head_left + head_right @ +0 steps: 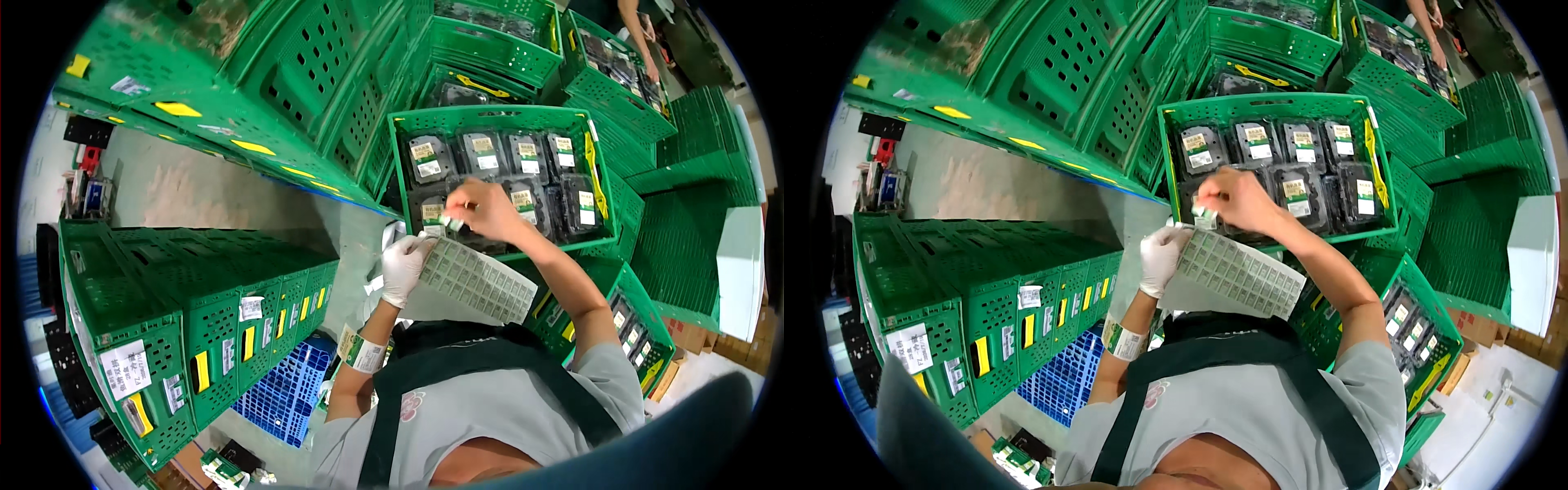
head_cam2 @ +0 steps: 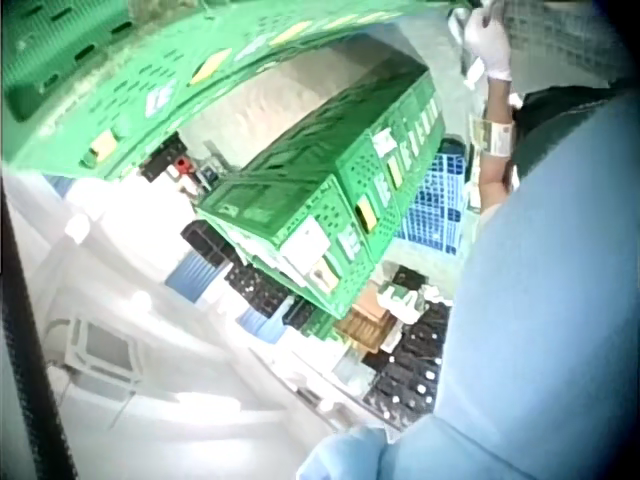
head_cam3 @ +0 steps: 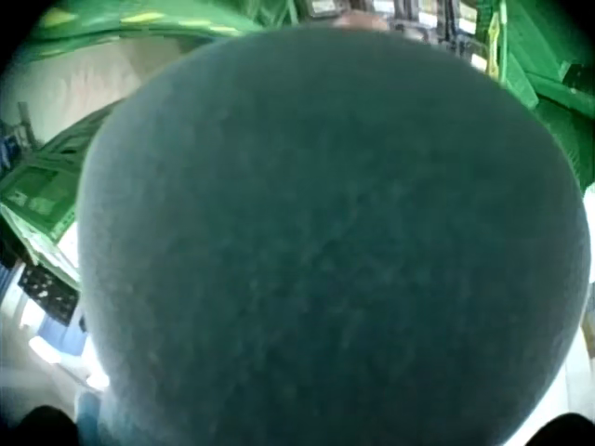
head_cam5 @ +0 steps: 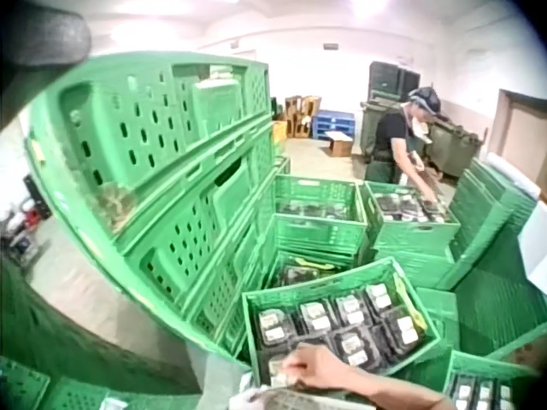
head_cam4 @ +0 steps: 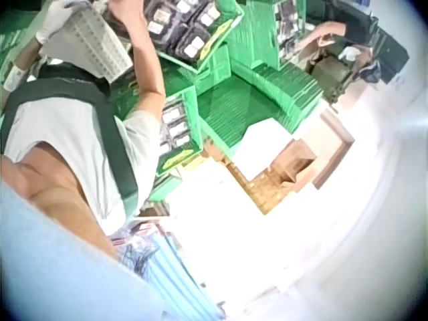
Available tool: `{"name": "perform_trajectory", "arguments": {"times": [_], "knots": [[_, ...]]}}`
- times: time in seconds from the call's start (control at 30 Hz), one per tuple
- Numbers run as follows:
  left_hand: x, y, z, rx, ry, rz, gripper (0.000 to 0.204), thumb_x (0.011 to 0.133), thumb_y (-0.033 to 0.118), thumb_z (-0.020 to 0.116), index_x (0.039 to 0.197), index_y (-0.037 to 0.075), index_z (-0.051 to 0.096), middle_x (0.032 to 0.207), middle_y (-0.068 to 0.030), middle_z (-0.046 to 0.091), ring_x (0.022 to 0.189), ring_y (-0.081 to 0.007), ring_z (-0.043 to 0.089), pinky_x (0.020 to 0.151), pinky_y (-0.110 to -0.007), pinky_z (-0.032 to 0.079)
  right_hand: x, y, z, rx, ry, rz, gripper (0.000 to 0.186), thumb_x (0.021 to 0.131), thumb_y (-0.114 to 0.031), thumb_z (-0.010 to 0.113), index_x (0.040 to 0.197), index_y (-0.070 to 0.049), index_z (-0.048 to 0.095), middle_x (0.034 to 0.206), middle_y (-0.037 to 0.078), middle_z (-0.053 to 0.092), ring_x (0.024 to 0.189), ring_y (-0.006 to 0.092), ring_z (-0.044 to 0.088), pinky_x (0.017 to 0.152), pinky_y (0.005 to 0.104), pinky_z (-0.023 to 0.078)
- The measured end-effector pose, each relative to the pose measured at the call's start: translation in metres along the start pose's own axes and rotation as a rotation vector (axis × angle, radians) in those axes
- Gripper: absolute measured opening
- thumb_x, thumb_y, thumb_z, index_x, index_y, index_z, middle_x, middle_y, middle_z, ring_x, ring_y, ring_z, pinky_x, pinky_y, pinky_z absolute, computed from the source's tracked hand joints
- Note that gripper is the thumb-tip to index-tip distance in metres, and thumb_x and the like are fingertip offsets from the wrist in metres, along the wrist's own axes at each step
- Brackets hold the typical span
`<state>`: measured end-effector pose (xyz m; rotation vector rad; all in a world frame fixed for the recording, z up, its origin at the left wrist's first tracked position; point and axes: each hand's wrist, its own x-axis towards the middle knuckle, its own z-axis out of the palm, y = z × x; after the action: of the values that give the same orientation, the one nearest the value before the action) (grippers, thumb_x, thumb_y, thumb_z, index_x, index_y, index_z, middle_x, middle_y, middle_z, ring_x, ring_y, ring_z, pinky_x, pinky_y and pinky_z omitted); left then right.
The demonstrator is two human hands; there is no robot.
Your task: The person applies labels to plastic containers of food inside green crates, moves crates onto a blue pallet, and transfers plastic containers between crates by hand.
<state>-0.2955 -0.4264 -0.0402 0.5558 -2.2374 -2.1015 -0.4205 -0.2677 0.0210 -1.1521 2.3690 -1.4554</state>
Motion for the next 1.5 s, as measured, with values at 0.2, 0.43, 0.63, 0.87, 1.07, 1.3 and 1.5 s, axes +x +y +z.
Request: {"name": "perform_trajectory", "arguments": {"times": [0.2,0.43,0.63,0.87,1.07,1.3,1.5], "knots": [[0.016,-0.013,-0.041,-0.057,0.165,-0.266,0.019,0.081,0.015,0.065,0.073,-0.001,0.061,0.064,0.0044,0.050,0.059,-0.0041,0.040,0.051,-0.021,0.034,0.079,0.188,0.035,0.184,0.139,0.739,0.025,0.068,-0.026,0.073,0.077,-0.003,0.066,0.069,0.008,0.065,0.061,0.0152,0.060,0.059,0.0293,0.047],[0.005,-0.042,-0.085,-0.313,0.427,-0.422,0.014,0.083,0.015,0.063,0.083,0.002,0.063,0.074,0.0022,0.057,0.064,-0.0066,0.049,0.058,-0.020,0.039,0.120,0.285,0.114,-0.261,0.172,0.754,0.023,0.069,-0.029,0.071,0.078,-0.009,0.066,0.077,0.014,0.064,0.073,0.0325,0.062,0.065,0.0414,0.050],[0.010,-0.049,-0.087,-0.465,0.491,-0.429,0.009,0.080,0.011,0.065,0.085,0.004,0.063,0.082,-0.0005,0.061,0.072,-0.0101,0.055,0.066,-0.024,0.045,0.128,0.265,0.088,-0.488,0.150,0.643,0.041,0.068,-0.039,0.072,0.071,-0.001,0.057,0.072,0.020,0.061,0.071,0.0371,0.061,0.060,0.0444,0.049],[0.035,-0.036,-0.075,-0.642,0.394,-0.447,0.019,0.083,0.018,0.062,0.093,0.002,0.061,0.085,-0.0040,0.062,0.074,-0.0141,0.059,0.069,-0.027,0.048,0.039,0.312,-0.006,0.037,0.417,0.816,0.026,0.066,-0.022,0.073,0.083,-0.003,0.067,0.075,0.010,0.067,0.068,0.0182,0.064,0.065,0.0297,0.050],[0.052,-0.030,-0.057,-0.656,0.363,-0.549,0.031,0.082,0.029,0.063,0.097,0.002,0.059,0.090,-0.0052,0.062,0.080,-0.0153,0.059,0.072,-0.029,0.048,0.035,0.330,-0.012,-0.367,0.442,0.665,0.024,0.067,-0.019,0.069,0.085,-0.005,0.063,0.073,0.008,0.066,0.067,0.0258,0.063,0.064,0.0320,0.050],[0.057,-0.018,-0.042,-0.573,0.367,-0.454,0.031,0.084,0.030,0.061,0.098,0.002,0.059,0.089,-0.0038,0.061,0.078,-0.0130,0.057,0.071,-0.027,0.046,0.018,0.300,-0.034,-0.657,0.412,0.556,0.021,0.071,-0.022,0.068,0.086,-0.009,0.060,0.068,0.007,0.062,0.066,0.0283,0.059,0.058,0.0371,0.047],[0.068,-0.003,-0.024,-0.427,0.420,-0.337,0.020,0.087,0.017,0.056,0.093,-0.002,0.061,0.087,-0.0030,0.062,0.076,-0.0092,0.057,0.069,-0.023,0.044,-0.016,0.140,-0.103,0.440,0.373,0.824,0.022,0.083,-0.025,0.062,0.080,-0.004,0.062,0.062,0.000,0.059,0.050,0.0053,0.048,0.046,0.0206,0.039]]}}
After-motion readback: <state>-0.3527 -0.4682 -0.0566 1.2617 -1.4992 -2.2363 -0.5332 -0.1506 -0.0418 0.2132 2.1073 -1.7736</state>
